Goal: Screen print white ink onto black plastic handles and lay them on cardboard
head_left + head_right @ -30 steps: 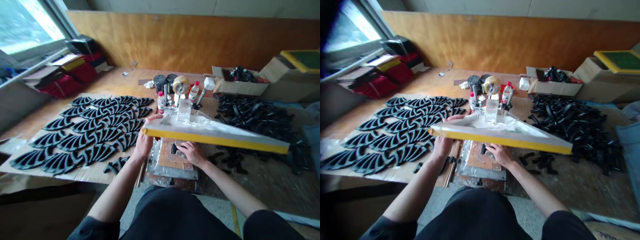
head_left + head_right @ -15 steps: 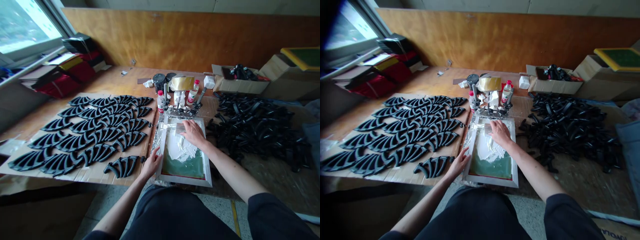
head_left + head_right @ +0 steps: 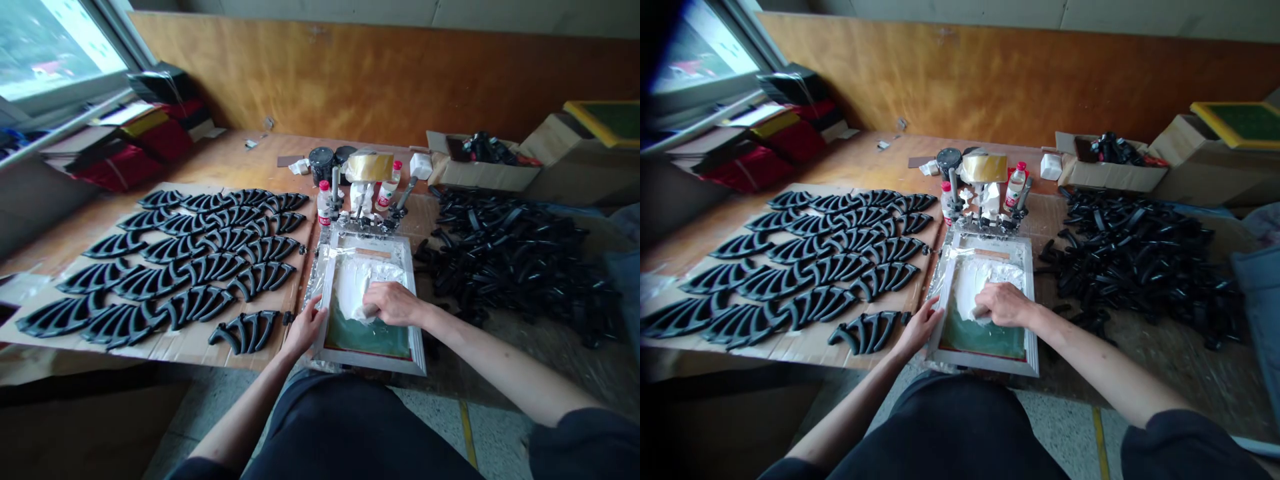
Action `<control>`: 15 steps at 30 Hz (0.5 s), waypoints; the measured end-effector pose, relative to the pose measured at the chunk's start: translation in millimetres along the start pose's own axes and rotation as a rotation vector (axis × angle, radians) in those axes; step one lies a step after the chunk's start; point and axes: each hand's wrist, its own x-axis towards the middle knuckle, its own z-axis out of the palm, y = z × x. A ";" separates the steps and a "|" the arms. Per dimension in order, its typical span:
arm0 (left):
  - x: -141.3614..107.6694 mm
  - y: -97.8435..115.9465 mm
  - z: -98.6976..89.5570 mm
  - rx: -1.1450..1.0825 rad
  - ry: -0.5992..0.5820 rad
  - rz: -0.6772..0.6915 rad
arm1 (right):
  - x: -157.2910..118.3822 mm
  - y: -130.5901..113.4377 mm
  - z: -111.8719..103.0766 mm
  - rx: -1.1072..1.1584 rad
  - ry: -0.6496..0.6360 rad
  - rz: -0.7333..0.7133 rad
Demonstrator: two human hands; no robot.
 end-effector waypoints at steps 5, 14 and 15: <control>-5.1 6.8 -3.9 -0.052 0.020 -0.013 | -1.1 -8.8 21.2 -0.066 0.246 0.044; -12.5 22.1 -16.4 -0.164 -0.032 -0.015 | 32.2 14.1 -10.1 0.054 0.295 0.294; -14.3 26.1 -20.4 -0.200 -0.050 -0.014 | 41.6 20.6 -20.1 0.052 0.315 0.360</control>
